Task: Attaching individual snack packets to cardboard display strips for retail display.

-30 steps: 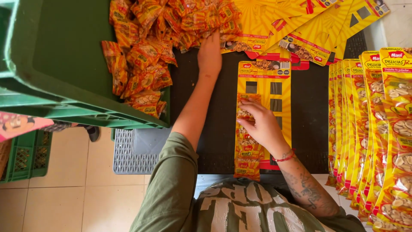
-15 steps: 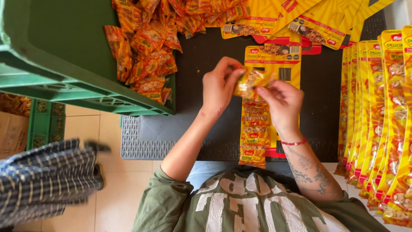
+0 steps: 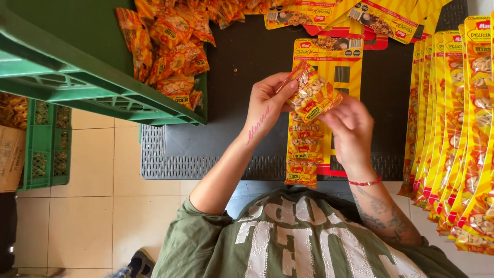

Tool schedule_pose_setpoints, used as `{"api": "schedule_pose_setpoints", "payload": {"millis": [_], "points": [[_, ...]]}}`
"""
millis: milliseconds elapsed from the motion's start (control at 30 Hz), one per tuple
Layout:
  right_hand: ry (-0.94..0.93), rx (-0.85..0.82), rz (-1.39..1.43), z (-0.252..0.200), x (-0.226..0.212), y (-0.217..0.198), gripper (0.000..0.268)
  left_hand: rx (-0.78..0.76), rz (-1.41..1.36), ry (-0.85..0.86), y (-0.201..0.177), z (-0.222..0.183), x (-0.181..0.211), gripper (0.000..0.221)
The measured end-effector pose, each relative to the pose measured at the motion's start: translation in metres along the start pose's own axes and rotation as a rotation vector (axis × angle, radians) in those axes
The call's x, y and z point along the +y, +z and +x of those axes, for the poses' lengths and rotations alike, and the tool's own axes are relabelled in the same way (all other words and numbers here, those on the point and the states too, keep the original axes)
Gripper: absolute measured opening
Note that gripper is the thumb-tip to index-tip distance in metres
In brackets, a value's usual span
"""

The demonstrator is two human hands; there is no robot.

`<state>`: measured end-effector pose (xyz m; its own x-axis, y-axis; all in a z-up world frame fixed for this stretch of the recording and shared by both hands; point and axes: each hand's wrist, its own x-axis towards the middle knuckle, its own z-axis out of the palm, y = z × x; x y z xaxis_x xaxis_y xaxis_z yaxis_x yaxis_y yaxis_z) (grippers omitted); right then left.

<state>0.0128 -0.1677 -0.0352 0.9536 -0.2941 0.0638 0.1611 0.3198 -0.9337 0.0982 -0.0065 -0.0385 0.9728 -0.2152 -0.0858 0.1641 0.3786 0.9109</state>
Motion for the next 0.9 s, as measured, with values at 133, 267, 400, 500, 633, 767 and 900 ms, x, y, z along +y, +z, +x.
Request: {"api": "schedule_pose_setpoints", "payload": {"millis": [133,267,400,500,633,767,900], "points": [[-0.031,0.109,-0.090,0.028,0.022,-0.024,0.013,0.024,-0.003,0.018,0.003,0.000,-0.028,0.020],[-0.175,-0.077,-0.376,0.057,-0.004,-0.029,0.020,0.087,0.290,0.257,-0.014,-0.004,-0.025,0.011],[-0.121,-0.342,-0.456,0.064,-0.034,-0.010,0.057,-0.284,0.788,0.514,-0.017,-0.002,0.033,0.009],[0.062,-0.369,-0.477,0.071,0.002,-0.021,0.033,-0.356,0.853,0.430,-0.007,0.011,0.031,0.005],[0.021,-0.147,-0.655,0.126,0.065,-0.041,0.037,-0.245,0.964,0.371,-0.019,0.084,-0.019,0.008],[-0.233,0.073,-1.155,0.145,0.061,-0.003,0.035,-0.084,1.332,0.256,-0.021,0.149,-0.051,0.034],[-0.532,-0.186,-1.262,0.105,0.022,0.046,0.027,0.146,1.433,0.551,-0.026,0.178,-0.042,0.029]]}}
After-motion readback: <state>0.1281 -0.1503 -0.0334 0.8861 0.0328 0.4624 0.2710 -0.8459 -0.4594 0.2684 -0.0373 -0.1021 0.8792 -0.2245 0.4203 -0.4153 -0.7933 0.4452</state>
